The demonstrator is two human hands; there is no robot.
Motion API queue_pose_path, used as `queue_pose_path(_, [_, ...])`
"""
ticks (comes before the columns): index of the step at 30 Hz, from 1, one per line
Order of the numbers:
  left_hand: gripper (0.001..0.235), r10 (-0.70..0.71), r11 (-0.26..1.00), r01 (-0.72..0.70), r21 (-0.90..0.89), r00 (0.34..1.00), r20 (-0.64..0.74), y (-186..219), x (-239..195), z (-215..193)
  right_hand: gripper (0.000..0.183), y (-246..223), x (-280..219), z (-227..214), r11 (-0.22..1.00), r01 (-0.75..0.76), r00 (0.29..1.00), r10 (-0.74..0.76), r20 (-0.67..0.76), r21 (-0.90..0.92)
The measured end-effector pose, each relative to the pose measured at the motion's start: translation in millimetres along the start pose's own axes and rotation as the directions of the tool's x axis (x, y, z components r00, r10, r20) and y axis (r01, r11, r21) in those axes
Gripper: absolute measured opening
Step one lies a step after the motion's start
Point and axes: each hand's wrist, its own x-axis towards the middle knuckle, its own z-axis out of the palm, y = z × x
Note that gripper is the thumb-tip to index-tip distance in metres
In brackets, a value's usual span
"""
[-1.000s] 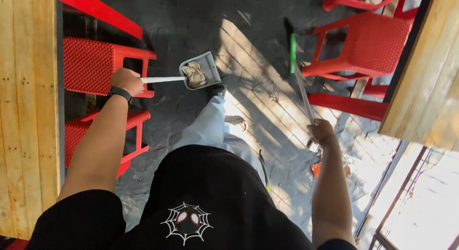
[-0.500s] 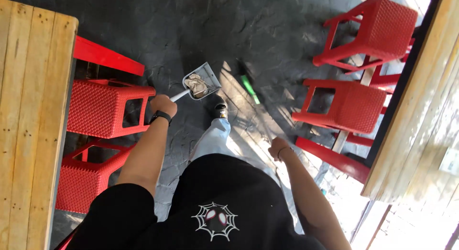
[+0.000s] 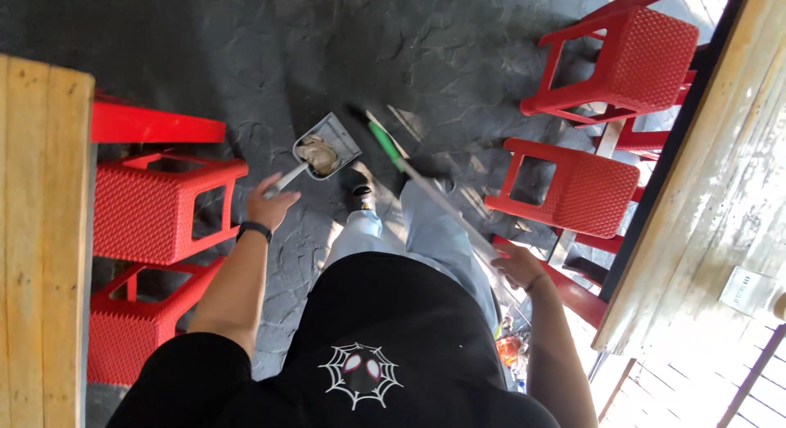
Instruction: Sweeping debris and trash from the floor into a dustpan and then into a bin.
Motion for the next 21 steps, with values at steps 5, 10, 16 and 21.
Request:
queue_pose_path(5, [0.019, 0.135, 0.99, -0.141, -0.007, 0.958, -0.255, -46.8, 29.7, 39.1, 0.033, -50.4, -24.0, -46.9, 0.974, -0.005, 0.988, 0.04, -0.15, 0.228])
queue_pose_path(10, [0.021, -0.039, 0.968, 0.126, 0.215, 0.928, -0.37, 80.0, 61.2, 53.8, 0.019, -50.4, 54.6, -109.3, 0.883, 0.093, 0.986, -0.017, -0.166, 0.46])
queue_pose_path(16, [0.04, 0.144, 0.83, 0.063, 0.554, 0.936, -0.321, 186.3, 142.5, 109.0, 0.018, -60.9, 152.0, -203.7, 0.94, 0.263, 0.913, -0.169, -0.371, 0.219])
queue_pose_path(21, [0.05, 0.187, 0.592, 0.008, 0.806, 0.971, -0.147, 274.8, 214.3, 168.6, 0.02, -68.8, 195.7, -275.5, 0.872, 0.333, 0.918, -0.215, -0.333, 0.357])
